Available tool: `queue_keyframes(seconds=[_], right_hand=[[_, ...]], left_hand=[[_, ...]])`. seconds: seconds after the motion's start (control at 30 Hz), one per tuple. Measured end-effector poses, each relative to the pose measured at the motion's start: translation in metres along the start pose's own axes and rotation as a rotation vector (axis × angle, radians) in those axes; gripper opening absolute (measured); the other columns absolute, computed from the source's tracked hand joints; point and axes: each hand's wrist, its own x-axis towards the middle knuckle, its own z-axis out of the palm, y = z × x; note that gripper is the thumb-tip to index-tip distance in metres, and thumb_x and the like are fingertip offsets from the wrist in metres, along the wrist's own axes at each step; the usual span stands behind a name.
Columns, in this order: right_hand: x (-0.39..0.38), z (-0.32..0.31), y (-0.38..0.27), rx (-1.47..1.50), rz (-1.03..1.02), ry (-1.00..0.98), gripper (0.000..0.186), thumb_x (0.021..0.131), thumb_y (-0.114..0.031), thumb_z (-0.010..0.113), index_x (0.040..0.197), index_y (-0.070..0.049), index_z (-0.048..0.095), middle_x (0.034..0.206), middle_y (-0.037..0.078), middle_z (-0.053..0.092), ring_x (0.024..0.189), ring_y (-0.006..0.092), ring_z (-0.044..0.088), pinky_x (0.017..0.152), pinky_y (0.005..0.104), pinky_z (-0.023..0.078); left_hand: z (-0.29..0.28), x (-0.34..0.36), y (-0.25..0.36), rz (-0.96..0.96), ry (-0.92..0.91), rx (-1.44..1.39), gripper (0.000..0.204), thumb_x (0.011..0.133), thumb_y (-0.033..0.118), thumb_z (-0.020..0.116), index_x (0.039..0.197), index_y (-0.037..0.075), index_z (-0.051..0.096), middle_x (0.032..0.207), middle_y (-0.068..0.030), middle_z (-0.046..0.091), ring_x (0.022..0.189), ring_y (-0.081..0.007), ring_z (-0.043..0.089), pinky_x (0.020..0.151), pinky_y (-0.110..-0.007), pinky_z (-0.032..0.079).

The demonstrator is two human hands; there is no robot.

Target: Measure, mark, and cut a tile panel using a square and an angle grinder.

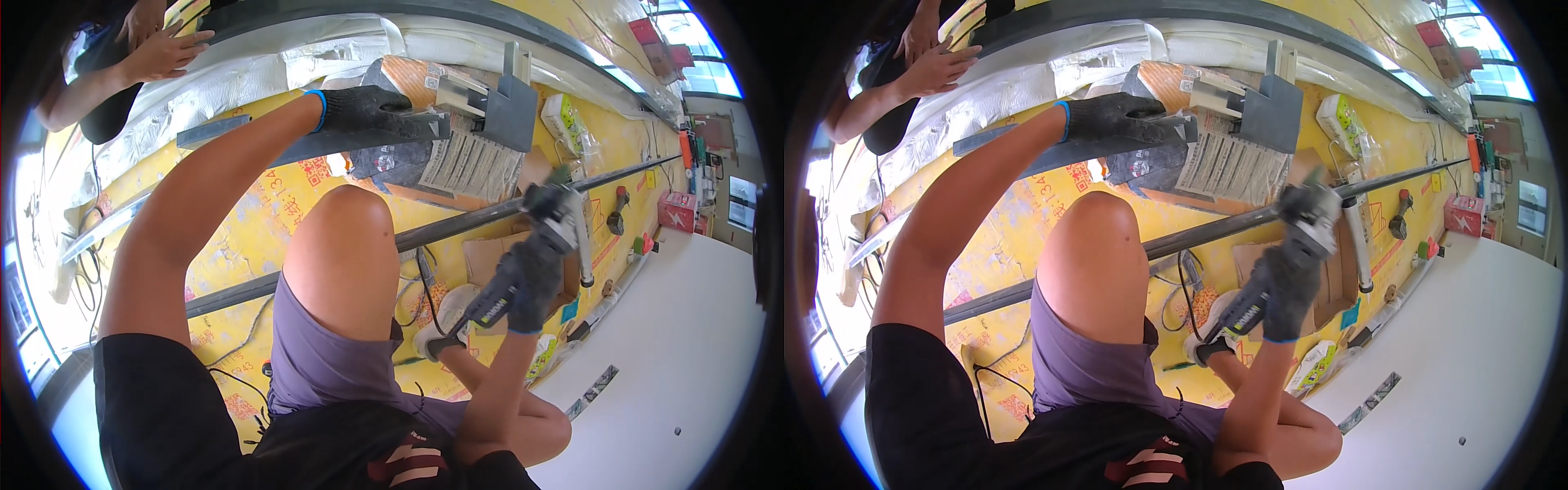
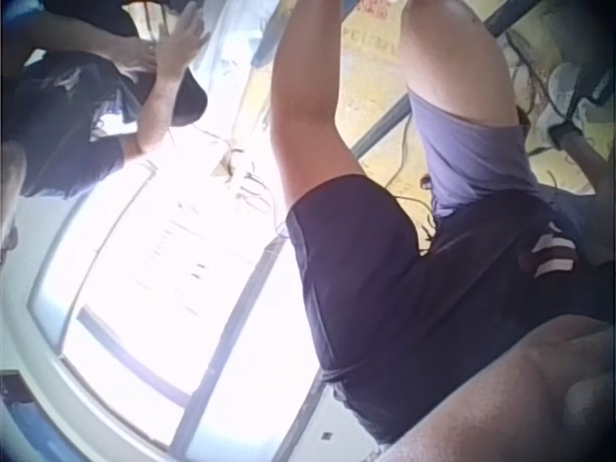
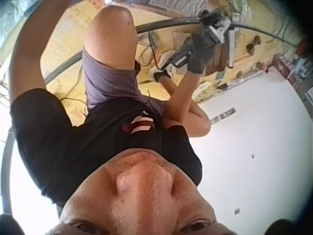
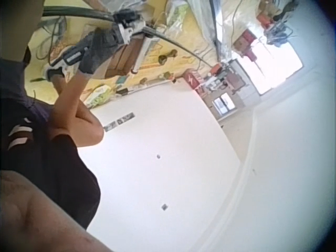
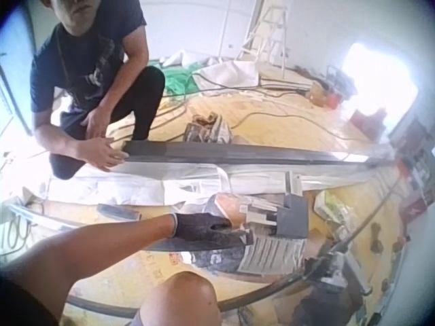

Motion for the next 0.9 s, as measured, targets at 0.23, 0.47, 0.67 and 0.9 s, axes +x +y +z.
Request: queue_keyframes(seconds=[0.23,0.47,0.67,0.9], right_hand=[[0.012,0.081,-0.002,-0.484,-0.12,-0.007,0.055,0.081,-0.012,0.084,0.127,0.0,0.056,0.104,0.011,0.072,0.092,0.0201,0.07,0.085,0.0344,0.054],[0.018,0.105,-0.024,-0.873,-0.157,-0.015,0.061,0.078,-0.027,0.082,0.125,0.001,0.055,0.108,0.027,0.072,0.102,0.0471,0.069,0.088,0.0499,0.055],[0.014,0.108,-0.024,-1.082,-0.282,-0.015,0.059,0.08,-0.031,0.081,0.122,-0.001,0.054,0.105,0.028,0.072,0.099,0.0488,0.068,0.086,0.0534,0.055],[-0.003,0.103,-0.023,-1.104,-0.143,0.057,0.059,0.08,-0.03,0.079,0.125,0.0,0.055,0.108,0.026,0.071,0.102,0.0466,0.068,0.088,0.051,0.054]], left_hand=[[-0.001,0.004,-0.003,0.023,-0.012,0.058,0.08,0.098,0.056,0.059,0.151,-0.003,0.047,0.149,-0.0246,0.054,0.137,-0.0359,0.053,0.115,-0.041,0.041],[0.007,0.004,-0.004,0.006,0.067,0.007,0.086,0.096,0.059,0.061,0.151,-0.004,0.046,0.149,-0.0258,0.054,0.138,-0.0355,0.053,0.117,-0.041,0.04],[0.005,0.006,-0.009,-0.016,0.032,-0.018,0.089,0.095,0.061,0.062,0.151,-0.005,0.045,0.15,-0.0255,0.053,0.139,-0.0352,0.052,0.117,-0.041,0.039],[0.006,0.006,-0.009,0.006,0.058,0.057,0.084,0.097,0.057,0.062,0.153,-0.003,0.044,0.151,-0.0246,0.053,0.14,-0.0343,0.052,0.118,-0.041,0.038]])
